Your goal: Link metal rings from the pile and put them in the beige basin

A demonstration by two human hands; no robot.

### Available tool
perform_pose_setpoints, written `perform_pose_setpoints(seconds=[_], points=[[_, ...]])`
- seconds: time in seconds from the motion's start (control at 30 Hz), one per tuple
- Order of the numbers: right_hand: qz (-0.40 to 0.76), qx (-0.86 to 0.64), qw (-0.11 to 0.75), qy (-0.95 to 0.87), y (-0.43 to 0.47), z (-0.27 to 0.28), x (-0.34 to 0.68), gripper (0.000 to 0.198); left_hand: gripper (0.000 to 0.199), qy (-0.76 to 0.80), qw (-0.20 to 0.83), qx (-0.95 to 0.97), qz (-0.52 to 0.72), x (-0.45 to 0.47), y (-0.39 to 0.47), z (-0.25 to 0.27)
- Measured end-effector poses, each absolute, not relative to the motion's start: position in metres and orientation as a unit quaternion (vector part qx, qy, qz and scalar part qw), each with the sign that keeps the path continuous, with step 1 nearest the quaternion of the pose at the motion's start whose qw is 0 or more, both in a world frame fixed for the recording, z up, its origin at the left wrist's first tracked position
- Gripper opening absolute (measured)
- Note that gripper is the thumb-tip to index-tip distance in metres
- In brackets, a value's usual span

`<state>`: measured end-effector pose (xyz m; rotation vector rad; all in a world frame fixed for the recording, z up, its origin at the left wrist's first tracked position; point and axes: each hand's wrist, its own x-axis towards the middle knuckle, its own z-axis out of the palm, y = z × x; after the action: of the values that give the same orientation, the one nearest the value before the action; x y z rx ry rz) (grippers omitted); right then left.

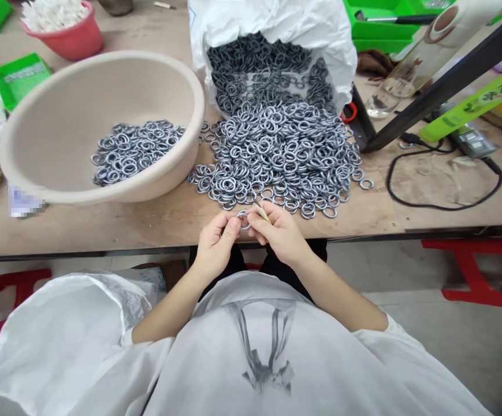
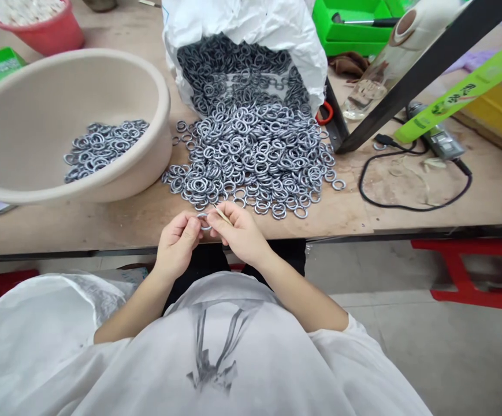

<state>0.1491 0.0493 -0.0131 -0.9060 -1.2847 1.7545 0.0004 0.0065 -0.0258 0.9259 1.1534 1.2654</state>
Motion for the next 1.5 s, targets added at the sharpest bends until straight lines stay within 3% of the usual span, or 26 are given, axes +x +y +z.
perform_pose_setpoints(seconds=[0.2, 0.4, 0.47, 0.73, 0.93, 1.07, 1.23, 1.37, 1.5], points=[[0.671, -0.357, 0.416, -0.499, 0.042, -0.02, 0.138, 0.031, 0.037, 0.451, 0.583, 0.386, 0.555, 0.003, 0.005, -0.024], [0.462, -0.368, 0.473, -0.654, 0.034, -0.018, 0.14, 0.012, 0.039, 0.445, 0.604, 0.356, 0.557, 0.01, 0.005, -0.023], [0.437, -0.35, 0.472, -0.681, 0.037, -0.015, 0.146, 0.016, 0.04, 0.439, 0.625, 0.341, 0.548, 0.009, 0.005, -0.021], [0.49, -0.363, 0.427, -0.667, 0.044, -0.013, 0.154, 0.035, 0.047, 0.406, 0.712, 0.281, 0.499, 0.011, 0.004, -0.008], [0.297, -0.366, 0.38, -0.796, 0.043, -0.005, 0.165, 0.044, 0.044, 0.417, 0.702, 0.239, 0.526, 0.01, 0.006, 0.0], [0.235, -0.375, 0.351, -0.825, 0.037, -0.004, 0.163, 0.047, 0.043, 0.429, 0.696, 0.228, 0.529, 0.011, 0.006, 0.0], [0.251, -0.382, 0.34, -0.822, 0.041, -0.005, 0.164, 0.047, 0.044, 0.423, 0.701, 0.248, 0.518, 0.01, 0.002, -0.001], [0.251, -0.485, 0.316, -0.776, 0.055, -0.011, 0.169, 0.044, 0.045, 0.389, 0.723, 0.294, 0.489, 0.007, -0.003, 0.002], [0.218, -0.494, 0.274, -0.796, 0.059, -0.018, 0.166, 0.036, 0.04, 0.409, 0.671, 0.282, 0.551, -0.006, -0.001, 0.006]])
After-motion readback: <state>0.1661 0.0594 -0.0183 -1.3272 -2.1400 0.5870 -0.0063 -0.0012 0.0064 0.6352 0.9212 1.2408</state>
